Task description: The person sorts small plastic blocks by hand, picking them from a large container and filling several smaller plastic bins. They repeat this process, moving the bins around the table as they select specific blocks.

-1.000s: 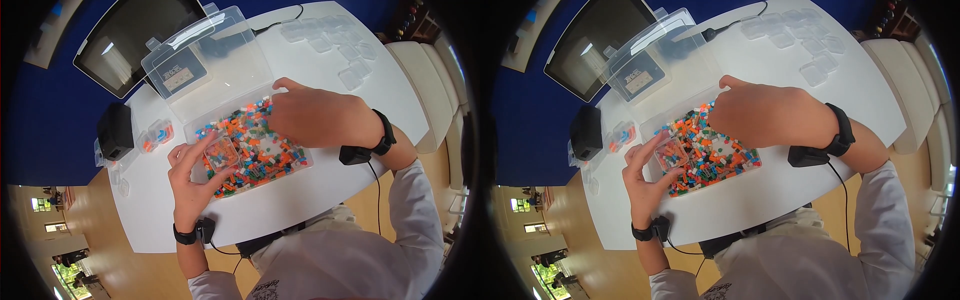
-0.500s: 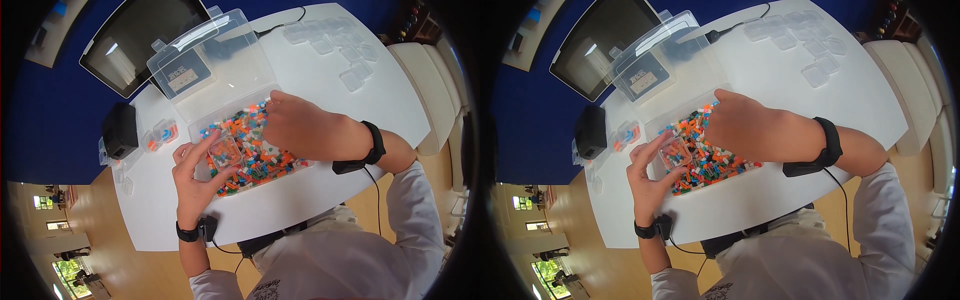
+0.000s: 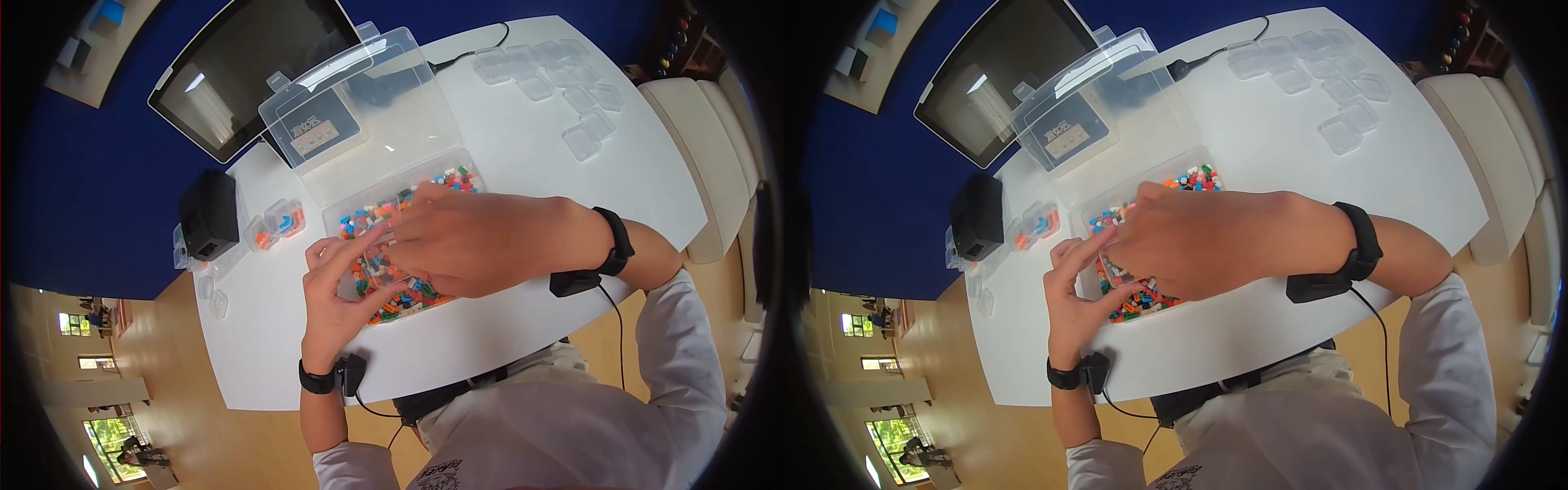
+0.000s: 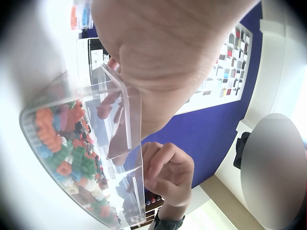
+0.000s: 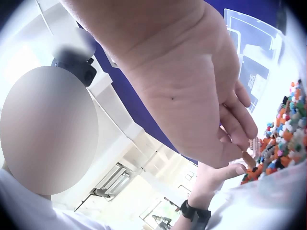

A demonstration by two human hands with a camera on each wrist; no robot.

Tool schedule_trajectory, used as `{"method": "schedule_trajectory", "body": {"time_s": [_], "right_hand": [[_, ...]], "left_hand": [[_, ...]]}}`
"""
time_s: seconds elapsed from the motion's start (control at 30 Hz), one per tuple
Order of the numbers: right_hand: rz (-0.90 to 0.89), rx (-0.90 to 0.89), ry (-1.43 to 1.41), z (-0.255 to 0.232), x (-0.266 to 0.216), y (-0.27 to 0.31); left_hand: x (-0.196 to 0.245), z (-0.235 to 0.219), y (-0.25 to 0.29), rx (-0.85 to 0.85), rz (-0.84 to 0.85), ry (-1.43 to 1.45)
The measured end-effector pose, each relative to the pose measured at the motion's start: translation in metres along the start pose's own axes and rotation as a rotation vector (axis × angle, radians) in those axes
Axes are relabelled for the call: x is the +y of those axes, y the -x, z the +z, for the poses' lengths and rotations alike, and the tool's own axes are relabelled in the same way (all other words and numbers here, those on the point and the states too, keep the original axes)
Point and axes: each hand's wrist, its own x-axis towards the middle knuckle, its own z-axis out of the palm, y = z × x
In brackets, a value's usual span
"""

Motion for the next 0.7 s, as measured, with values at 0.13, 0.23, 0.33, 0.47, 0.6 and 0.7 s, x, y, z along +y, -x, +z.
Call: {"method": "schedule_trajectory", "body": {"time_s": [0.13, 0.23, 0.33, 0.47, 0.6, 0.7], "right_hand": [[0.003, 0.105, -0.02, 0.006, 0.007, -0.005], [0.013, 0.103, -0.021, 0.001, 0.009, -0.001], [-0.021, 0.116, -0.016, 0.001, 0.009, 0.005], [0.092, -0.218, 0.009, 0.003, 0.011, 0.006], [0.077, -0.273, 0.074, 0.004, 0.008, 0.002], [0.072, -0.269, 0.094, 0.011, 0.007, 0.001]], "left_hand": [[-0.005, 0.003, 0.005, -0.013, -0.082, 0.001], [-0.001, 0.0, 0.002, -0.015, -0.093, 0.01], [0.001, 0.0, 0.001, -0.014, -0.097, -0.015], [-0.003, 0.002, 0.002, 0.001, -0.071, -0.033], [-0.002, 0.001, 0.002, -0.005, -0.075, -0.029], [-0.001, 0.0, 0.001, -0.012, -0.083, -0.039]]}}
